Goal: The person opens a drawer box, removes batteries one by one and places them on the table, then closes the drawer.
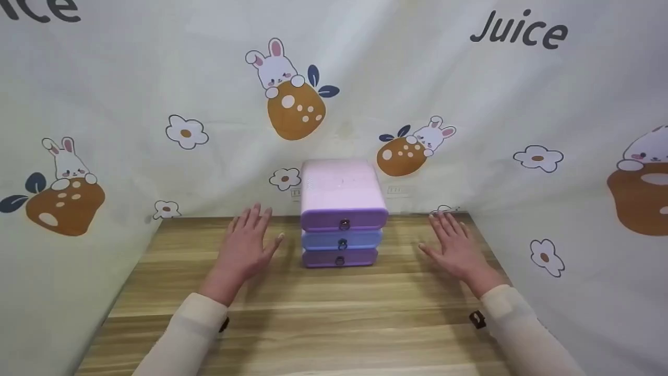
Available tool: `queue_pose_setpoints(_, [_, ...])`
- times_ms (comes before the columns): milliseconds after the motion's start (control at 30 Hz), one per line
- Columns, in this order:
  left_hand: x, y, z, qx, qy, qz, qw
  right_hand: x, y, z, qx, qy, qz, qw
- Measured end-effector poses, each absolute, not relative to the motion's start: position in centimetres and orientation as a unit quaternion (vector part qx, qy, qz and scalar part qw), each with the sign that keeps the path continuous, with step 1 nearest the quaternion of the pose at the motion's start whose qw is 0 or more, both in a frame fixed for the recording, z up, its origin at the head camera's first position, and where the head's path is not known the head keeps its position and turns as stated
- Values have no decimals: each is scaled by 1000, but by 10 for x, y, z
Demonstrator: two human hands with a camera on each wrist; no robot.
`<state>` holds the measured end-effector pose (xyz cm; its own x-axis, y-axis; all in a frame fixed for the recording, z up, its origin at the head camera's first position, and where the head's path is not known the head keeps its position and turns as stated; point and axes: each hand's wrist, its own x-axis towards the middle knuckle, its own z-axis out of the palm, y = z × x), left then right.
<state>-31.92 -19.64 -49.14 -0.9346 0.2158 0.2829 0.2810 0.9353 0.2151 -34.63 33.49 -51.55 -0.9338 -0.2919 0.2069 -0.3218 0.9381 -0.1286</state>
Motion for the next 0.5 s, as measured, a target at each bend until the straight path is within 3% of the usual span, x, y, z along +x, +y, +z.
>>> queue_pose_setpoints(300, [-331,-187,-471,-153,-933,-253,204,-343,327,-520,152,-977,117,96])
queue_pose_setpoints(500, [-339,-174,-447,-155,-911,-328,195,-338,322,-525,158,-971,145,109])
